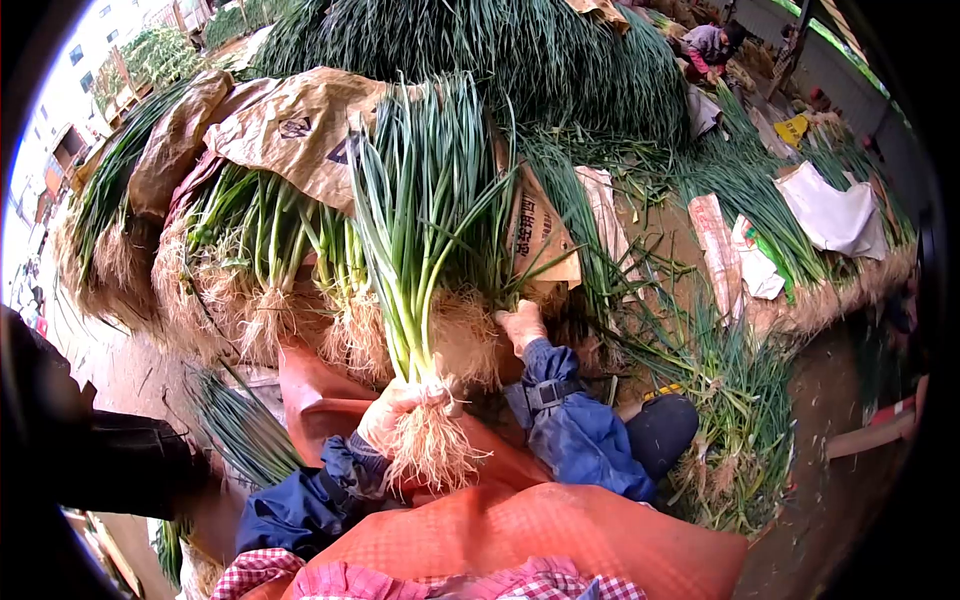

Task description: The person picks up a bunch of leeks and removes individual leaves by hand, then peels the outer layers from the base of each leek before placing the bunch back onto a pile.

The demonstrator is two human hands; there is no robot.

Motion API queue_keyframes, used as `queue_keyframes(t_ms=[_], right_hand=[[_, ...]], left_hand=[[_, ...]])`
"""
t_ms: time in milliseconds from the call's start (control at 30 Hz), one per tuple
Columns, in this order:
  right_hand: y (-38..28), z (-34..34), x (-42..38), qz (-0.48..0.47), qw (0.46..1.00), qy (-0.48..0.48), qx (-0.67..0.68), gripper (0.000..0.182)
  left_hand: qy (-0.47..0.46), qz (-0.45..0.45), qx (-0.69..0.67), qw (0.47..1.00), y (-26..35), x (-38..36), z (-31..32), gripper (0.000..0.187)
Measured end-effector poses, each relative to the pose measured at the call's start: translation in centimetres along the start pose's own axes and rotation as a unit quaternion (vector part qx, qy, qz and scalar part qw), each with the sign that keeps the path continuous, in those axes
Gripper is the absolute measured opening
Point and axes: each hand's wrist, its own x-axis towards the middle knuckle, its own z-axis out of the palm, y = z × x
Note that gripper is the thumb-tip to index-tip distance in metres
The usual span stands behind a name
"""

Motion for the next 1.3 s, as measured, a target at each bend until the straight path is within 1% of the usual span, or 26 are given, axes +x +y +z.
queue_keyframes(t_ms=[33,133,167,233,300,333,367,400,433,500,533,567,633,667,700,767,800,900,1000,1033,1100,1133,1167,1233,1267,1300], right_hand=[[-1.0,-0.1,0.2,-0.021,0.998,0.007,0.062,0.011],[-6.6,-5.1,-3.6,0.029,0.974,-0.109,0.197,0.007],[-7.2,-6.0,-3.9,0.051,0.977,-0.067,0.196,0.008],[-5.3,-5.3,-1.7,0.035,0.971,0.017,0.234,0.009],[-5.8,-2.9,-1.0,0.027,0.959,-0.038,0.279,0.007],[-6.0,-1.1,-0.3,0.004,0.947,-0.038,0.318,0.008],[-6.0,0.4,0.5,-0.017,0.935,-0.039,0.352,0.009],[-7.8,0.5,0.0,-0.040,0.956,-0.015,0.289,0.015],[-8.0,1.2,0.8,-0.149,0.976,0.038,0.157,0.019],[-9.4,1.9,0.5,-0.161,0.986,0.001,-0.028,0.026],[-9.2,3.0,0.8,-0.183,0.974,-0.016,-0.136,0.032],[-11.9,3.6,-0.8,-0.094,0.965,-0.077,-0.232,0.044],[-14.7,6.0,-1.7,-0.060,0.881,-0.176,-0.435,0.060],[-13.1,7.2,-1.3,-0.121,0.863,-0.130,-0.472,0.065],[-12.8,7.3,-0.7,-0.098,0.862,-0.125,-0.482,0.056],[-12.7,6.3,-0.2,-0.060,0.875,-0.110,-0.467,0.047],[-13.0,5.5,0.1,-0.004,0.909,-0.151,-0.389,0.039],[-11.8,2.5,0.2,-0.100,0.944,-0.109,-0.295,0.022],[-12.5,2.2,0.1,-0.156,0.982,-0.070,-0.085,0.020],[-13.9,2.6,-0.5,-0.144,0.982,-0.058,-0.106,0.026],[-15.5,5.7,0.4,0.017,0.943,-0.070,-0.326,0.033],[-15.1,7.2,0.8,-0.028,0.898,-0.069,-0.434,0.037],[-13.3,8.1,2.1,-0.096,0.888,-0.049,-0.446,0.030],[-13.9,7.6,0.3,-0.112,0.945,-0.083,-0.296,0.022],[-13.5,6.5,-1.1,-0.233,0.945,-0.124,-0.194,0.014],[-12.9,5.2,-2.3,-0.217,0.952,-0.205,-0.070,0.011]], left_hand=[[-0.003,0.043,0.005,0.999,0.0,-0.1,-0.4,0.035],[0.152,0.069,0.142,0.976,1.5,-0.1,-1.3,0.030],[0.149,0.025,0.140,0.978,1.9,0.1,-1.0,0.024],[0.120,0.047,0.039,0.991,0.6,1.0,-0.8,0.018],[-0.058,0.102,0.017,0.993,1.0,1.5,0.1,0.017],[-0.111,0.135,0.052,0.983,2.2,1.5,0.9,0.022],[-0.100,0.161,0.051,0.981,3.5,1.0,0.8,0.025],[-0.088,0.187,0.051,0.977,4.7,0.4,0.7,0.029],[-0.051,0.188,0.060,0.979,6.0,0.1,0.9,0.035],[0.034,0.176,0.077,0.981,8.2,-0.6,0.6,0.036],[0.117,0.156,0.121,0.973,8.6,-0.2,0.6,0.033],[0.198,0.134,0.164,0.957,8.9,0.2,1.0,0.029],[0.205,0.104,0.149,0.962,8.2,0.8,-0.8,0.025],[0.219,0.125,0.151,0.956,7.5,0.5,-0.9,0.024],[0.229,0.149,0.153,0.950,6.9,0.6,-0.4,0.023],[0.223,0.128,0.168,0.952,6.9,-0.9,0.1,0.021],[0.232,0.137,0.160,0.950,6.8,-1.4,-0.1,0.020],[0.225,0.118,0.168,0.953,6.8,-2.4,-0.8,0.019],[0.188,0.112,0.172,0.961,5.7,-2.0,-3.0,0.020],[0.182,0.137,0.151,0.962,5.0,-1.4,-2.7,0.021],[0.204,0.099,0.175,0.958,4.9,-1.7,-1.2,0.023],[0.192,0.099,0.183,0.959,4.7,-1.9,-1.3,0.023],[0.178,0.103,0.192,0.959,4.8,-1.9,-1.7,0.024],[0.175,0.127,0.197,0.956,5.2,-2.4,-2.5,0.032],[0.203,0.145,0.189,0.950,5.3,-2.6,-2.1,0.032],[0.234,0.158,0.180,0.942,5.3,-2.7,-1.9,0.033]])
